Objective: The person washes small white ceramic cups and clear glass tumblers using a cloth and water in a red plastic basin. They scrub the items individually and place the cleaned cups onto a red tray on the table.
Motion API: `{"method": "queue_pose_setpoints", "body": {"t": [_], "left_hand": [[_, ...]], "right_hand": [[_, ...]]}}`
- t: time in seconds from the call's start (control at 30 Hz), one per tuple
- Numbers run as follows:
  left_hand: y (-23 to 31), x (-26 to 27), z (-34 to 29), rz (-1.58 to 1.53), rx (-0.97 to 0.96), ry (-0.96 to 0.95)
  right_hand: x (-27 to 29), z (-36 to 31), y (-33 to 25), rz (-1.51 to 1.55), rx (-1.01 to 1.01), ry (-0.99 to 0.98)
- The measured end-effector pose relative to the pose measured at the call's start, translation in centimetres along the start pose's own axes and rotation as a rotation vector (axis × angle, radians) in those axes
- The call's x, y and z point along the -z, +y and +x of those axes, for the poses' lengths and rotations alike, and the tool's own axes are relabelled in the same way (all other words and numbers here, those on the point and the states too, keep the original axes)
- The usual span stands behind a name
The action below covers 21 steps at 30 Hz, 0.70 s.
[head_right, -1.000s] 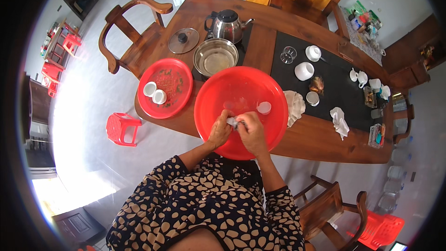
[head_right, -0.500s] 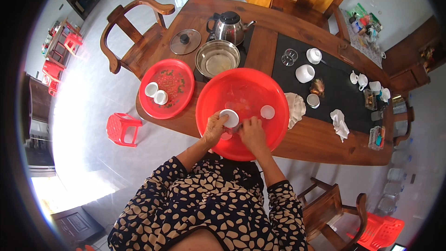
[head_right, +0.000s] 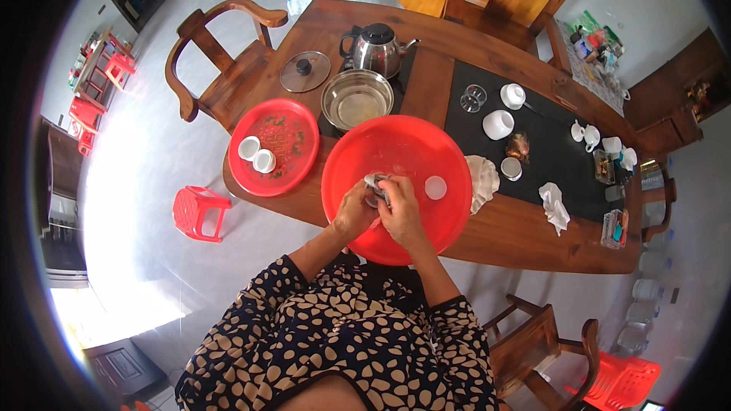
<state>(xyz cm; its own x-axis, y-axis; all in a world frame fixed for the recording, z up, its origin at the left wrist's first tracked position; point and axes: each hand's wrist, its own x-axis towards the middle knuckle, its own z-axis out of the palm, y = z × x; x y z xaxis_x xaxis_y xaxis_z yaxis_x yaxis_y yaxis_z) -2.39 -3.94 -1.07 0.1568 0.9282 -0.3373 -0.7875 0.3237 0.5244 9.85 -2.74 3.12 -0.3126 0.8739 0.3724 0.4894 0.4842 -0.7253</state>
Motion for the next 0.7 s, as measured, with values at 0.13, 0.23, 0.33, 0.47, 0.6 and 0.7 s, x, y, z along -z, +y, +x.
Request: {"method": "queue_pose_setpoints", "body": {"t": [0.13,0.23,0.33,0.47,0.6,0.7], "left_hand": [[-1.2,1.7,1.2,0.239,-0.117,-0.129],[-1.5,0.7,0.3,0.150,-0.031,-0.005],[-1.1,0.4,-0.4,0.103,0.013,0.010],[-1.0,0.8,0.1,0.132,-0.059,-0.056],[-1.5,0.0,0.6,0.152,-0.154,0.016],[-1.5,-0.2,0.4,0.349,-0.222,0.040]], "right_hand": [[-1.2,-0.4,0.5,-0.292,-0.033,-0.105],[-1.2,-0.7,1.1,-0.297,-0.144,-0.207],[-1.0,-0.6,1.5,-0.009,-0.230,-0.248],[-0.9,0.0,1.1,0.726,-0.605,-0.118],[-2.7,0.2,1.2,0.325,-0.380,0.116],[-2.9,0.0,1.5,-0.094,-0.020,0.174]]}}
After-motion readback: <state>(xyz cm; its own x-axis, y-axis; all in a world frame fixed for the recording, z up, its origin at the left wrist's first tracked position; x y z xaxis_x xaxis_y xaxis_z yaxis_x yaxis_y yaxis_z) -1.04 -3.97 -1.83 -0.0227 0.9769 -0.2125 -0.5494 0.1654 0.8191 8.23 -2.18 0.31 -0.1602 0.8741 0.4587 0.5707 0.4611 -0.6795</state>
